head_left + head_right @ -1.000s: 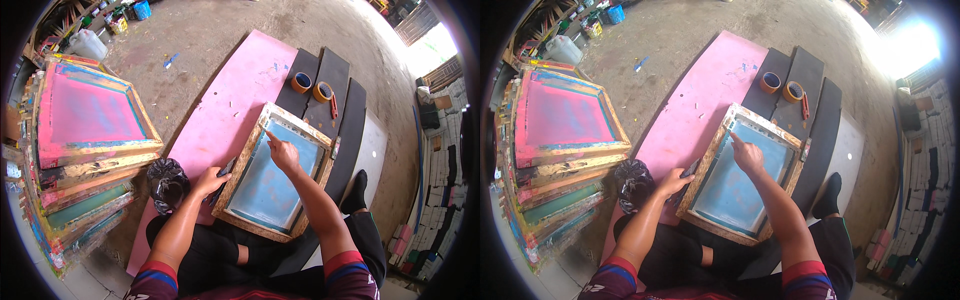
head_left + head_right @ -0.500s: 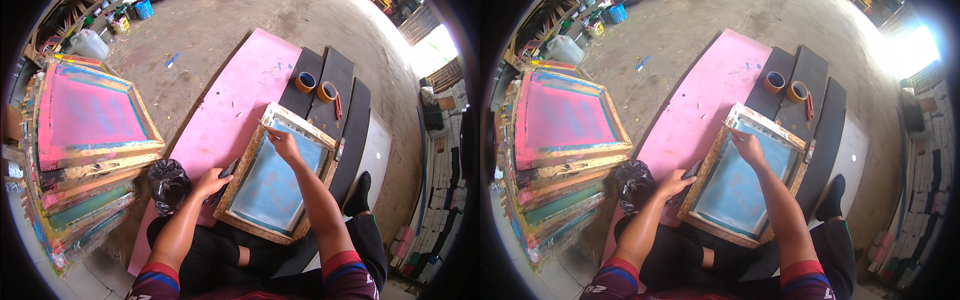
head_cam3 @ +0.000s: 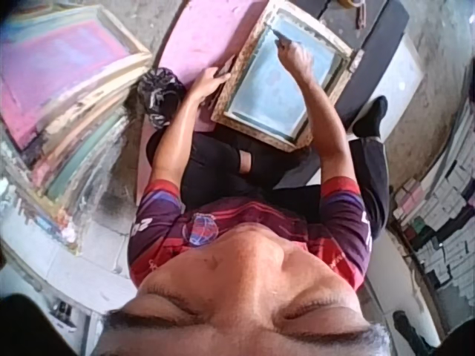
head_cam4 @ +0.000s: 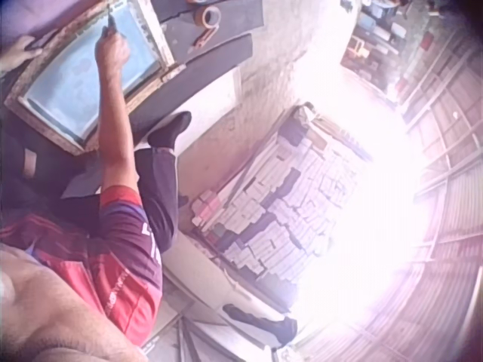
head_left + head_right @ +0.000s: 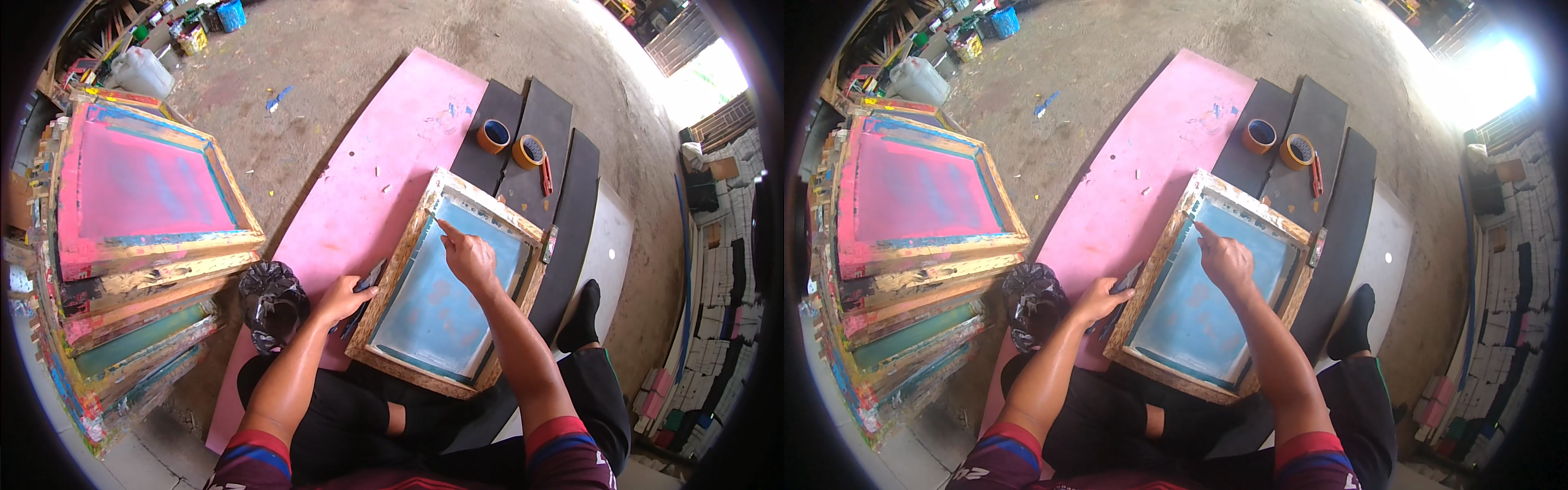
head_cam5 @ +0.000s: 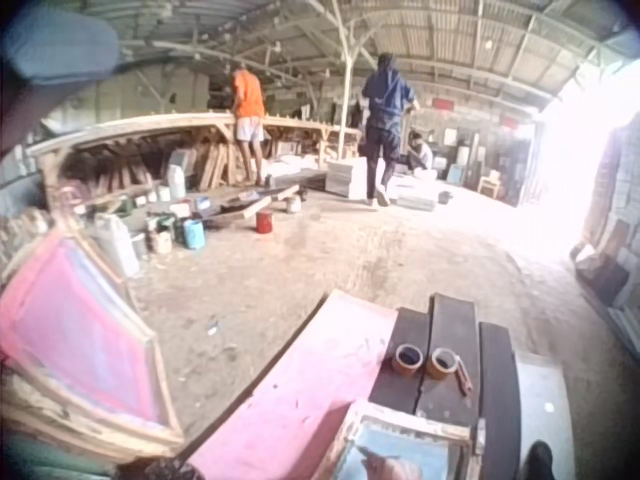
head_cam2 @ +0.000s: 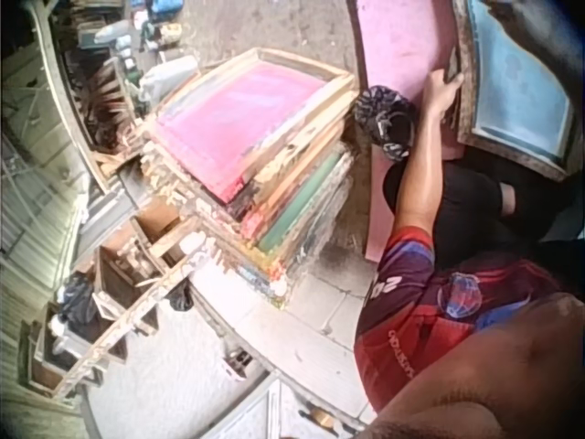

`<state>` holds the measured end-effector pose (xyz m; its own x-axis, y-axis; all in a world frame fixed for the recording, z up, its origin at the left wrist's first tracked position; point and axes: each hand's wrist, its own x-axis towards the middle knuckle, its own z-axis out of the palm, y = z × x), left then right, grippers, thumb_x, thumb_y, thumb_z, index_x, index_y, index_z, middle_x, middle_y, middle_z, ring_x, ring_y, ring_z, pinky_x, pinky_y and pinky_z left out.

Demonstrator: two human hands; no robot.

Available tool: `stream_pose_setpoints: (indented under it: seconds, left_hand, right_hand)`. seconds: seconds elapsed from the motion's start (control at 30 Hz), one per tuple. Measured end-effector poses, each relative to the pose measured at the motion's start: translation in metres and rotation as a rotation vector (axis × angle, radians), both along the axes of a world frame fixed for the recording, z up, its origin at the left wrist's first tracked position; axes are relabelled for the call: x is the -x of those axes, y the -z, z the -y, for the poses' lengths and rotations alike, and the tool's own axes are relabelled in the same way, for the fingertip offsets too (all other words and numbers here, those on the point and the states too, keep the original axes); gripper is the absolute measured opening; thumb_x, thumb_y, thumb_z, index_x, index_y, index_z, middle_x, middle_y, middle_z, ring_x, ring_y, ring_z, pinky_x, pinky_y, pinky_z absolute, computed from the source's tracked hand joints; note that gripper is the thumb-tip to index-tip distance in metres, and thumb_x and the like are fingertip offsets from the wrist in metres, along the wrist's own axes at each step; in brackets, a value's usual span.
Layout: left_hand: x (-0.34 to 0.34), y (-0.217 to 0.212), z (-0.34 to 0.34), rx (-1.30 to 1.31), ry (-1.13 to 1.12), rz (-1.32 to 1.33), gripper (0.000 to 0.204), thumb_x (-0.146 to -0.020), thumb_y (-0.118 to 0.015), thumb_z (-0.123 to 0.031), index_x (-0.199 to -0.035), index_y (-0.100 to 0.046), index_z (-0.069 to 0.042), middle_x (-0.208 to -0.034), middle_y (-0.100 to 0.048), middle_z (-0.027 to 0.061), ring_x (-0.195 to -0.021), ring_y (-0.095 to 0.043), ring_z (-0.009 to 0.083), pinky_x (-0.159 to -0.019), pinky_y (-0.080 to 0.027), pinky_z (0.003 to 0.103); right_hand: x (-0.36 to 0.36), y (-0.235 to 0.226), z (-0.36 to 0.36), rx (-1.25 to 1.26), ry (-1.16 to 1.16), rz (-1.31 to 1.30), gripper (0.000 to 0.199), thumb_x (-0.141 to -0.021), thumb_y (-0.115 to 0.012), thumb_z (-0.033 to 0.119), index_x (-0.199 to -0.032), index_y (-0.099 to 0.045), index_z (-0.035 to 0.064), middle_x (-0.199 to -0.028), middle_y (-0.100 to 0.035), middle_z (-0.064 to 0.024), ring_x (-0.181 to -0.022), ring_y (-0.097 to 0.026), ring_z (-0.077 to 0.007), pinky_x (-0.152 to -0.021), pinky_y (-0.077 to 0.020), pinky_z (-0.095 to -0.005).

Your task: The person sits on the floor and paints the inner surface of a wooden frame with a small brush. They repeatedly dip the brush into a small container and apply paint to the frame's interior, working methodically along the edges.

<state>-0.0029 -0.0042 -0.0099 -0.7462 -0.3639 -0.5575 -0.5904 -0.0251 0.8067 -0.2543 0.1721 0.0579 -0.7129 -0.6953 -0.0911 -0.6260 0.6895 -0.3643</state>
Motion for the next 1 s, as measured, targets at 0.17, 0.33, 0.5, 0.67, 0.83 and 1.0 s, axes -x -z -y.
stream_pose_setpoints:
  seconds: [0.17, 0.33, 0.5, 0.67, 0.83, 1.0]
  left_hand:
    - [-0.004, 0.015, 0.000, 0.030, 0.001, 0.001, 0.037, -0.099, -0.081, -0.031, -0.103, -0.075, 0.005, -0.084, -0.074, 0.0100, -0.081, -0.067, 0.0155, -0.076, -0.053, 0.040]
    - [-0.001, 0.012, -0.002, -0.060, -0.005, -0.025, 0.030, -0.103, -0.077, -0.025, -0.108, -0.076, 0.004, -0.093, -0.074, 0.0032, -0.086, -0.066, 0.0116, -0.077, -0.053, 0.034]
    - [0.001, 0.006, -0.002, 0.009, 0.005, 0.021, 0.030, -0.103, -0.078, -0.025, -0.108, -0.076, 0.004, -0.091, -0.074, 0.0030, -0.084, -0.065, 0.0114, -0.076, -0.053, 0.035]
    - [-0.003, 0.008, 0.004, 0.022, 0.024, 0.068, 0.032, -0.102, -0.079, -0.027, -0.106, -0.075, 0.004, -0.090, -0.073, 0.0029, -0.082, -0.063, 0.0111, -0.077, -0.053, 0.036]
    - [0.004, 0.003, 0.001, 0.056, 0.032, 0.051, 0.032, -0.102, -0.079, -0.027, -0.106, -0.075, 0.004, -0.089, -0.072, 0.0023, -0.082, -0.063, 0.0104, -0.076, -0.053, 0.035]
    - [-0.006, 0.020, 0.003, -0.030, -0.020, 0.003, 0.039, -0.099, -0.082, -0.032, -0.100, -0.074, 0.005, -0.085, -0.075, 0.0095, -0.080, -0.067, 0.0150, -0.075, -0.054, 0.039]
  right_hand:
    - [-0.007, -0.017, 0.015, -0.259, -0.030, -0.045, 0.036, -0.105, -0.065, 0.025, -0.139, -0.074, 0.0260, -0.091, -0.079, -0.0198, -0.089, -0.077, -0.0407, -0.079, -0.0604, -0.0518]
    - [0.000, 0.003, 0.008, -0.025, 0.030, 0.159, 0.041, -0.106, -0.062, 0.026, -0.146, -0.068, 0.0224, -0.102, -0.078, -0.0241, -0.095, -0.076, -0.0453, -0.086, -0.0599, -0.0544]
    - [-0.004, 0.019, 0.008, 0.107, 0.173, 0.269, 0.039, -0.107, -0.065, 0.031, -0.145, -0.071, 0.0261, -0.109, -0.079, -0.0218, -0.105, -0.074, -0.0441, -0.090, -0.0593, -0.0514]
    - [0.001, 0.027, 0.008, 0.111, 0.095, 0.320, 0.042, -0.108, -0.063, 0.031, -0.149, -0.067, 0.0277, -0.118, -0.078, -0.0230, -0.113, -0.072, -0.0454, -0.097, -0.0579, -0.0503]
    - [0.010, 0.038, -0.003, 0.176, 0.097, 0.310, 0.042, -0.108, -0.062, 0.033, -0.149, -0.067, 0.0282, -0.117, -0.078, -0.0230, -0.113, -0.072, -0.0463, -0.098, -0.0576, -0.0513]
    - [0.012, 0.036, -0.001, 0.121, 0.048, 0.259, 0.041, -0.108, -0.065, 0.031, -0.149, -0.067, 0.0314, -0.111, -0.079, -0.0223, -0.104, -0.074, -0.0437, -0.090, -0.0599, -0.0477]
